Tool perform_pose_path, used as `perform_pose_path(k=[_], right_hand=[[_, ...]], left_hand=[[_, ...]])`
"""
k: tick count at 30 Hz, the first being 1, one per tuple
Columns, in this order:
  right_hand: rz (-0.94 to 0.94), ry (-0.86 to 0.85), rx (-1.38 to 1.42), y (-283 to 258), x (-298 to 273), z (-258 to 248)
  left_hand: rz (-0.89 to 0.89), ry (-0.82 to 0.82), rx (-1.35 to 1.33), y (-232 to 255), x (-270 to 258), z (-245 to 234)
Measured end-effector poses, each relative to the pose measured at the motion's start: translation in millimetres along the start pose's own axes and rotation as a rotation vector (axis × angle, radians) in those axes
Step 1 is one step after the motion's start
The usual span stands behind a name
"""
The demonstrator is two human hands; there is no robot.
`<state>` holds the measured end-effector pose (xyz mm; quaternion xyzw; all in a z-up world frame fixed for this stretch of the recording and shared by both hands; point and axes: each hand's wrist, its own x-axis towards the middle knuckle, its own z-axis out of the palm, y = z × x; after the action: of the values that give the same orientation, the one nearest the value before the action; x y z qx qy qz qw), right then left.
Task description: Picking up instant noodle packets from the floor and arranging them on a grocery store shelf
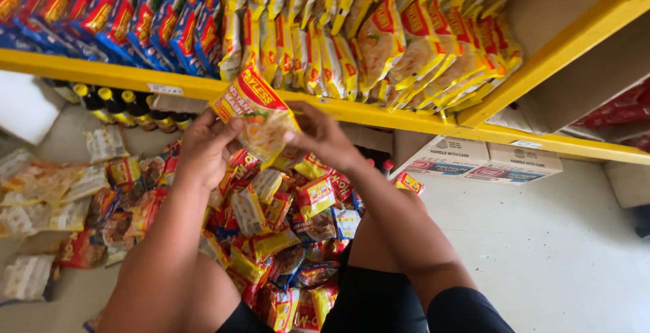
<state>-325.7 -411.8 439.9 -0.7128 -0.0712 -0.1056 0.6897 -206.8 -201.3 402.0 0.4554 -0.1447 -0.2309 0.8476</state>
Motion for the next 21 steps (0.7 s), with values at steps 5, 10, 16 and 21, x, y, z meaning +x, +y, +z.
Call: perform_pose_path(k=[5, 10, 16, 21], right_hand=[[-0.06, 0.052, 0.108, -30, -7, 31], [-0.353, 0.614, -0.299, -29, -6, 32], [-0.598, 0.94, -0.537, -43, -3, -28], [-0.648, 0.969, -0.81, -62, -2, -68]], left_hand=[[0.047, 0.031, -0.1, -3, -2, 26], [0.181, 0.073, 0.137, -2, 16, 56], [0.482, -0.101, 0.341, 0, 77, 130], [0.453, -0.25, 0.621, -12, 104, 207]])
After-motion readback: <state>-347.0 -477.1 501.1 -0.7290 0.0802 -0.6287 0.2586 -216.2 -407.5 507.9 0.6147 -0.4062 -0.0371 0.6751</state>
